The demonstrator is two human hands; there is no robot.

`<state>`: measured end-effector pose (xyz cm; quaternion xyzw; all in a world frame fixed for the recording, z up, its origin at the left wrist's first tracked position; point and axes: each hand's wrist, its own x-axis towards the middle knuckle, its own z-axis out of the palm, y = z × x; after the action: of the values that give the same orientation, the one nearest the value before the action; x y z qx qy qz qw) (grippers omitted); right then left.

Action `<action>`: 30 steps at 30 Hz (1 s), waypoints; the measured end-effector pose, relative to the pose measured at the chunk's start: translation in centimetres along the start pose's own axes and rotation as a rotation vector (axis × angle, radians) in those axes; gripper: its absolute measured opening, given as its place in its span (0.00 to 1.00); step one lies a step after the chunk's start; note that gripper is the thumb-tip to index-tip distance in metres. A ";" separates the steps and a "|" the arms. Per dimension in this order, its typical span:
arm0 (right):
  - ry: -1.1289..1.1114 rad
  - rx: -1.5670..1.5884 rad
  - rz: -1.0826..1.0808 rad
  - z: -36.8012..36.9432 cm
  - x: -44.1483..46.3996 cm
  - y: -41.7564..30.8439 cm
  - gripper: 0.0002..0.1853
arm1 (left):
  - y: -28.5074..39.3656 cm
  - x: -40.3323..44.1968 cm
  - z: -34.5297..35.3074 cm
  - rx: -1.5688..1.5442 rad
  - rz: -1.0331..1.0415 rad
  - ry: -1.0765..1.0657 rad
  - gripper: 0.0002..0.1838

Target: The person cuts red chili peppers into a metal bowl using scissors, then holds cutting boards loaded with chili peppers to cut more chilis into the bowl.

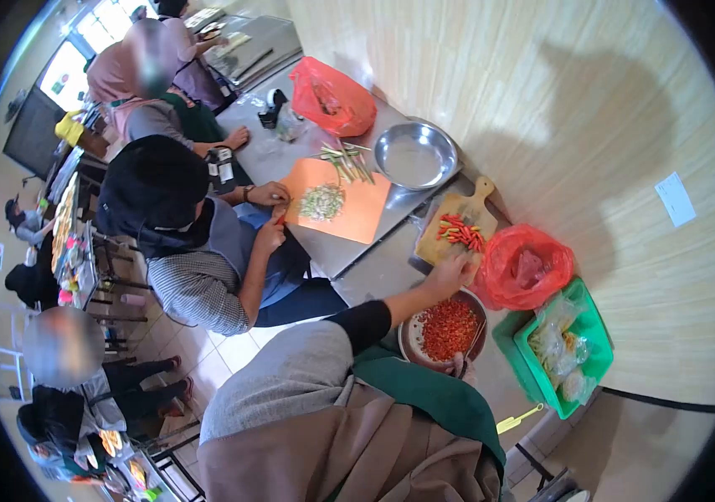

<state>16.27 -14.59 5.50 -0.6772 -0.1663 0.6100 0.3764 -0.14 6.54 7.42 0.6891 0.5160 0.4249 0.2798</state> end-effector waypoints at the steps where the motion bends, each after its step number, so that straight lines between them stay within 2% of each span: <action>1: -0.022 -0.066 -0.059 -0.4 1.0 0.7 0.15 | 1.0 -2.2 -0.8 -0.082 -0.072 -0.044 0.10; 2: -0.019 -0.132 -0.079 0.0 0.8 0.0 0.16 | 1.9 -4.3 -1.6 -0.164 -0.143 -0.087 0.11; 4: -0.005 -0.264 -0.121 1.0 -0.2 -2.1 0.16 | 1.5 -8.4 -1.0 -0.273 -0.280 -0.037 0.12; 7: -0.048 -0.264 -0.111 1.2 0.0 -2.8 0.17 | -0.1 -13.1 -0.3 -0.423 -0.438 -0.092 0.13; 10: -0.085 -0.153 -0.090 1.7 0.0 -3.0 0.17 | -1.8 -15.2 0.1 -0.522 -0.678 -0.184 0.15; 13: -0.080 -0.033 0.014 1.5 1.3 -1.7 0.16 | -1.9 -14.9 -0.1 -0.503 -0.729 -0.218 0.17; 14: -0.082 -0.028 0.051 1.3 1.2 -1.8 0.18 | -0.9 -14.4 -0.6 -0.568 -0.833 -0.232 0.16; 17: -0.060 -0.237 -0.116 0.9 0.1 -1.8 0.20 | -0.3 -13.8 -0.6 -0.606 -0.819 -0.249 0.14; 20: -0.043 -0.219 -0.118 -0.5 1.7 0.6 0.22 | 0.7 -13.5 -0.6 -0.651 -0.833 -0.273 0.11; 23: -0.045 -0.267 -0.240 -1.6 2.4 1.8 0.23 | 1.5 -13.6 -0.7 -0.737 -0.910 -0.288 0.11; 26: -0.106 -0.076 -0.109 -2.6 3.0 2.9 0.24 | 1.1 -14.2 0.2 -0.797 -0.947 -0.292 0.12; 29: -0.040 -0.231 -0.114 -1.7 -0.1 0.0 0.23 | 1.2 -14.2 0.2 -0.862 -0.973 -0.246 0.08; 30: -0.051 -0.190 -0.107 -1.8 0.1 0.5 0.23 | 1.4 -14.3 0.2 -0.886 -0.987 -0.225 0.07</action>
<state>17.92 -15.38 5.02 -0.6844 -0.2689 0.5874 0.3381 -0.80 -7.46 4.20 0.2323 0.5151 0.3445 0.7497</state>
